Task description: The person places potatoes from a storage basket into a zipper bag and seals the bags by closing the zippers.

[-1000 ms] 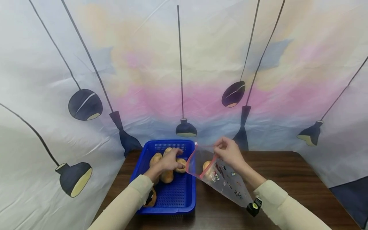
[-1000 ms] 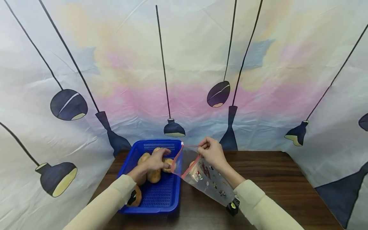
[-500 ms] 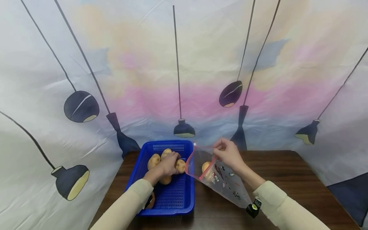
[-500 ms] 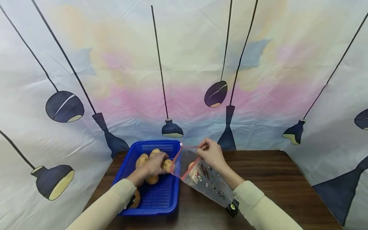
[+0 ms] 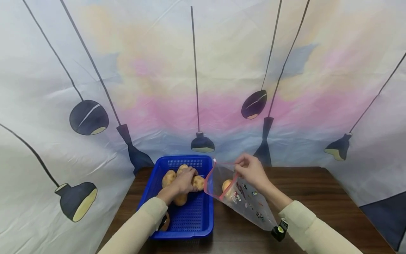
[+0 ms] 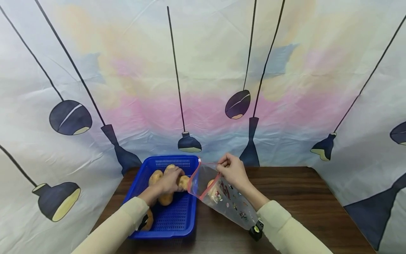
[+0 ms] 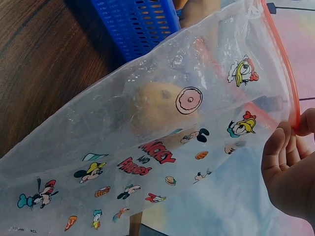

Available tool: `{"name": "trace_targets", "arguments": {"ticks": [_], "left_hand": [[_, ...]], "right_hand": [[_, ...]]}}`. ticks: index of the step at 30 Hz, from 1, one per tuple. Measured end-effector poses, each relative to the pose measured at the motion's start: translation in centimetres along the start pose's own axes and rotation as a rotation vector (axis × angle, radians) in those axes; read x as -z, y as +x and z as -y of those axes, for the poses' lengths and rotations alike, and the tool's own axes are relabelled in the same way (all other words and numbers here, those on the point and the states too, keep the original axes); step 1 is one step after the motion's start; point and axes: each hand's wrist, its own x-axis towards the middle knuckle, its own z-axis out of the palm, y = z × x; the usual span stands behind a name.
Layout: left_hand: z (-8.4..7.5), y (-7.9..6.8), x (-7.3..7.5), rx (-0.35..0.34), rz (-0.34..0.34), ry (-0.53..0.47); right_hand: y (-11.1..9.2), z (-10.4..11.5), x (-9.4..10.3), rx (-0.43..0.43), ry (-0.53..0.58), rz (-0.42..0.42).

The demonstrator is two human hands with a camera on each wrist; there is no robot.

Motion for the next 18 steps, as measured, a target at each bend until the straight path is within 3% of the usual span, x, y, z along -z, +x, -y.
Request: {"name": "trace_targets", "arguments": {"ticks": [10, 18], "left_hand": [[-0.1, -0.6, 3.3, 0.024, -0.048, -0.1], [-1.0, -1.8, 6.5, -0.022, -0.104, -0.165]], "right_hand": [[-0.1, -0.1, -0.2, 0.002, -0.01, 0.003], [-0.2, 0.0, -0.5, 0.001, -0.011, 0.004]]}}
